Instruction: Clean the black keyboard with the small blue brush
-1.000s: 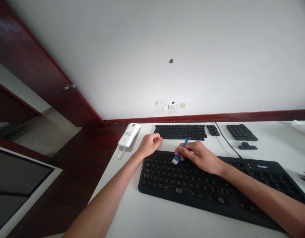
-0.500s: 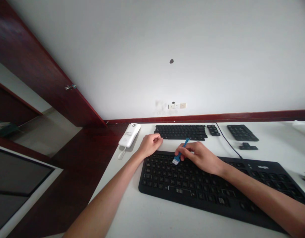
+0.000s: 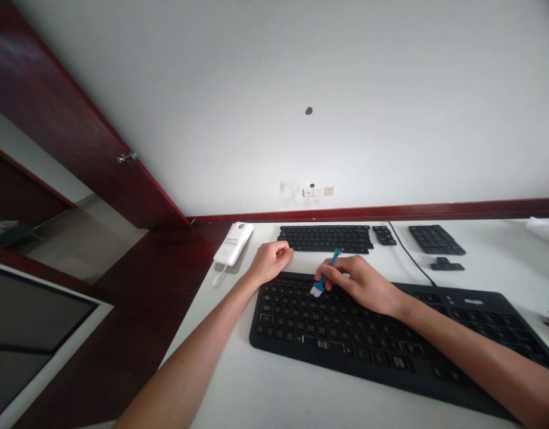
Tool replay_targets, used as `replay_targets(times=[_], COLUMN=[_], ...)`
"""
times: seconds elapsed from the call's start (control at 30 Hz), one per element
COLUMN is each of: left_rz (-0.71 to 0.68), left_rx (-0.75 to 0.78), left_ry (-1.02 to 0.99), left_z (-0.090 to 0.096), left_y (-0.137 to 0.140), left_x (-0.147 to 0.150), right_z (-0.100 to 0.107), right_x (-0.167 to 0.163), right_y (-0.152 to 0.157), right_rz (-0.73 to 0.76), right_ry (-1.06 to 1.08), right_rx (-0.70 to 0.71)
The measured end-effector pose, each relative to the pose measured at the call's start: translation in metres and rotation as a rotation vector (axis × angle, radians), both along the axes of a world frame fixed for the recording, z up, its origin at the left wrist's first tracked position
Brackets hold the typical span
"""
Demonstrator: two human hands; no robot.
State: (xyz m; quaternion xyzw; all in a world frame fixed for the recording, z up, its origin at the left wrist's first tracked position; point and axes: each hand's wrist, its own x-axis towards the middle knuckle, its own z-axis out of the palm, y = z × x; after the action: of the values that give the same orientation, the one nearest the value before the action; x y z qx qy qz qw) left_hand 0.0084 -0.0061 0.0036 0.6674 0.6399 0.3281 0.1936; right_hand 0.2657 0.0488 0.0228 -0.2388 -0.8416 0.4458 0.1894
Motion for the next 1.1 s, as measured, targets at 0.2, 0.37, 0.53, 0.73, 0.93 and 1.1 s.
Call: replay_targets(times=[0.2,0.37,0.53,0.73,0.93,1.1], left_rz=[-0.002,-0.002,-0.006,-0.009,-0.018,-0.017], left_rx=[0.001,0.002,-0.002,0.0,-0.002,0.001], left_ry=[-0.003,-0.004,-0.016,-0.022,-0.034,-0.04], left_z=[0.0002,0.0,0.0019,0.0034,0.003,0.0022], left_y=[-0.0002,0.0004,-0.0002,-0.0008,-0.0009,-0.0006], left_x=[-0.0004,-0.0003,0.0007,0.0013,0.001,0.0006], right_z=[0.0001,0.0001,-0.0005,-0.0007,-0.0001,0.0015], right_x=[0.0,-0.0002,-0.0001,0.0,0.0001,-0.0002], right_y=[0.0,0.0001,0.0004,0.0004,0.0003,0.0001], right_rz=[0.0,0.004,0.001,0.004,-0.002,0.0], right_ry=[-0.004,0.0,-0.01,-0.008,-0.019,-0.024], right_rx=[-0.002,-0.01,0.001,-0.002,-0.007,-0.007])
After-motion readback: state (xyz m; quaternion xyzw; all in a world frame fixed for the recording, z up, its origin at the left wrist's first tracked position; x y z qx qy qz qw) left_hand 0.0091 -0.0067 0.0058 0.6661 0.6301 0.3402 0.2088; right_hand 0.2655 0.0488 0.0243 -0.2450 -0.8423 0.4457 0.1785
